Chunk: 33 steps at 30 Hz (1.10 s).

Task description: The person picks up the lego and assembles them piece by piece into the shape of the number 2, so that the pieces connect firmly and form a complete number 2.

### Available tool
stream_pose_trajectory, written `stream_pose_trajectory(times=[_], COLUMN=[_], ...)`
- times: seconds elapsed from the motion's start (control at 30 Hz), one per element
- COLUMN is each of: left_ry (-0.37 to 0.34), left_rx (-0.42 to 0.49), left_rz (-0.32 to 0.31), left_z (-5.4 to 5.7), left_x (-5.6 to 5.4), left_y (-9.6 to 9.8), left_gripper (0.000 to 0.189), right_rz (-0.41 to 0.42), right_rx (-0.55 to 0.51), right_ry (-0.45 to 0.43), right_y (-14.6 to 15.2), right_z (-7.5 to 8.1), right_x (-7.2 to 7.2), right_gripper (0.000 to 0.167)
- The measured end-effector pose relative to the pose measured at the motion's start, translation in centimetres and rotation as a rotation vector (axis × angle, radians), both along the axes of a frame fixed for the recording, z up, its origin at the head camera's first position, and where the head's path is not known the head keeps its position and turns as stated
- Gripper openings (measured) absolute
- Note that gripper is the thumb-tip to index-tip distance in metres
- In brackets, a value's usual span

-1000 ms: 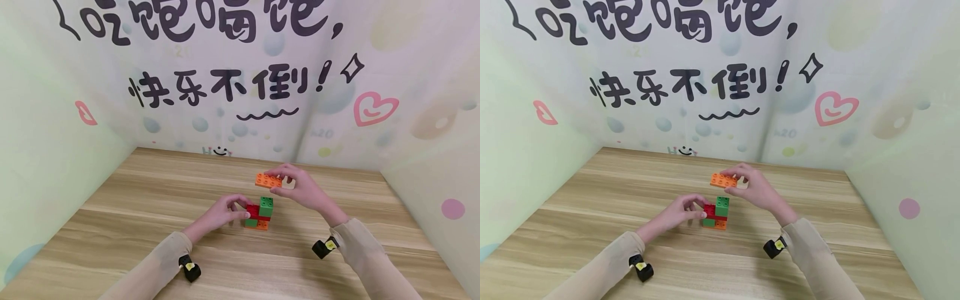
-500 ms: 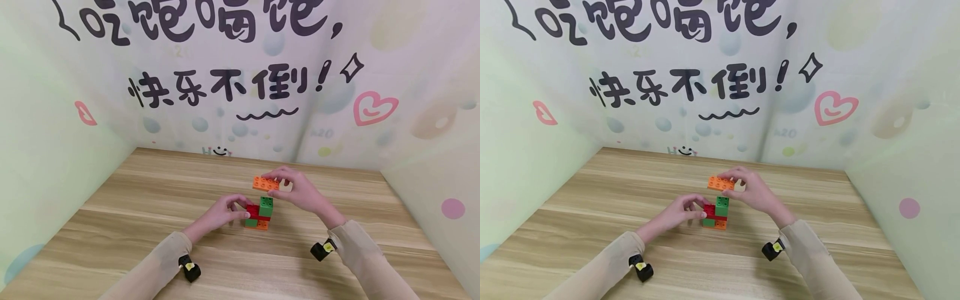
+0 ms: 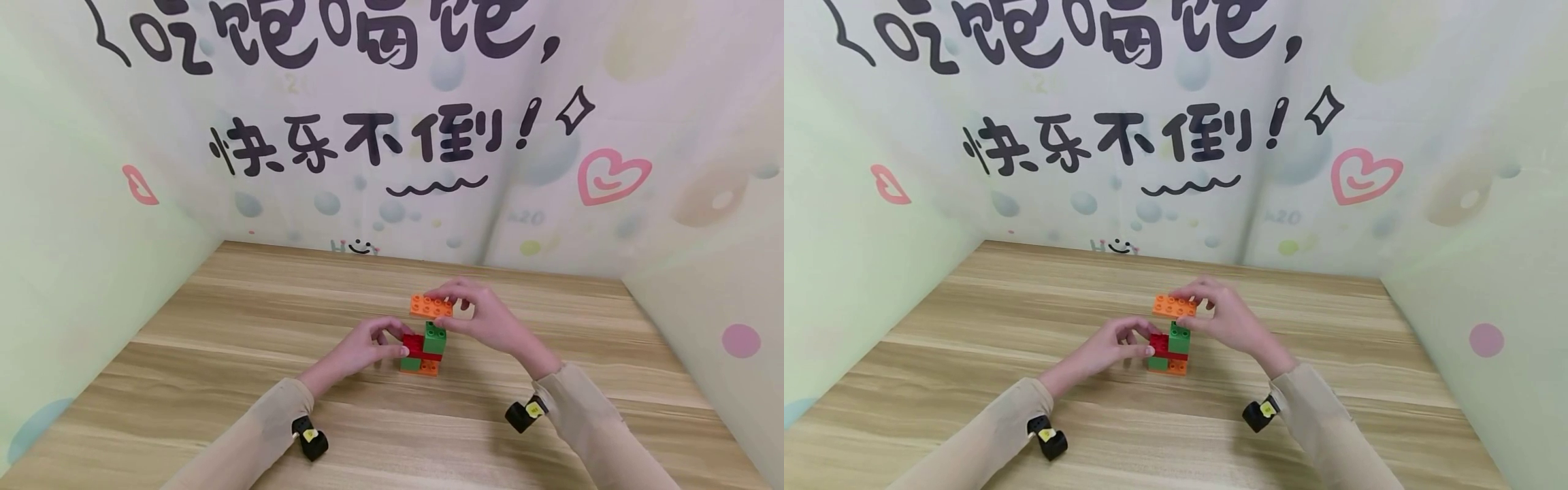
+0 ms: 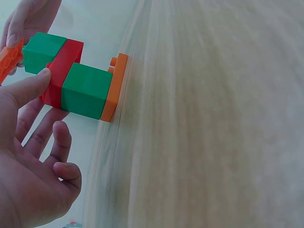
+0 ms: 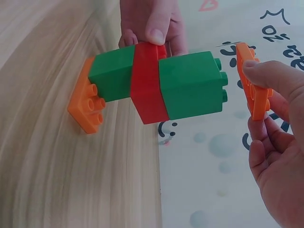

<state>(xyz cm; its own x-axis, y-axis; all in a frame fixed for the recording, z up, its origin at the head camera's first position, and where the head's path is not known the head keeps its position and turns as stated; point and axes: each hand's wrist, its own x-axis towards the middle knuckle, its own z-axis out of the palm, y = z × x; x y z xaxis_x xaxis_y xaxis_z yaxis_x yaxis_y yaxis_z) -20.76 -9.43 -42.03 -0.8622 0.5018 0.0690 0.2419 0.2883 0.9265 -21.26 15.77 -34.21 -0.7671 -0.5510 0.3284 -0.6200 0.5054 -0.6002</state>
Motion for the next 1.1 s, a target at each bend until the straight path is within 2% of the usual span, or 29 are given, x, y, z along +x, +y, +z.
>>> stream_pose_trajectory(times=[0.27,0.77,1.1], left_ry=[-0.002,-0.002,-0.004], left_rx=[0.004,-0.006,-0.006], left_rz=[0.001,0.008,0.018], left_z=[-0.2,0.0,0.0], left_x=[-0.1,0.1,0.1], left_y=[0.1,0.1,0.1], left_gripper=[0.030,0.031,0.031], right_rz=[0.006,0.006,0.010], right_rx=[0.000,-0.001,-0.013], right_ry=[-0.027,-0.057,-0.085], right_y=[-0.1,-0.2,-0.3], right_z=[-0.6,-1.9,-2.2], right_x=[0.4,0.4,0.7], right_gripper=[0.040,0.038,0.040])
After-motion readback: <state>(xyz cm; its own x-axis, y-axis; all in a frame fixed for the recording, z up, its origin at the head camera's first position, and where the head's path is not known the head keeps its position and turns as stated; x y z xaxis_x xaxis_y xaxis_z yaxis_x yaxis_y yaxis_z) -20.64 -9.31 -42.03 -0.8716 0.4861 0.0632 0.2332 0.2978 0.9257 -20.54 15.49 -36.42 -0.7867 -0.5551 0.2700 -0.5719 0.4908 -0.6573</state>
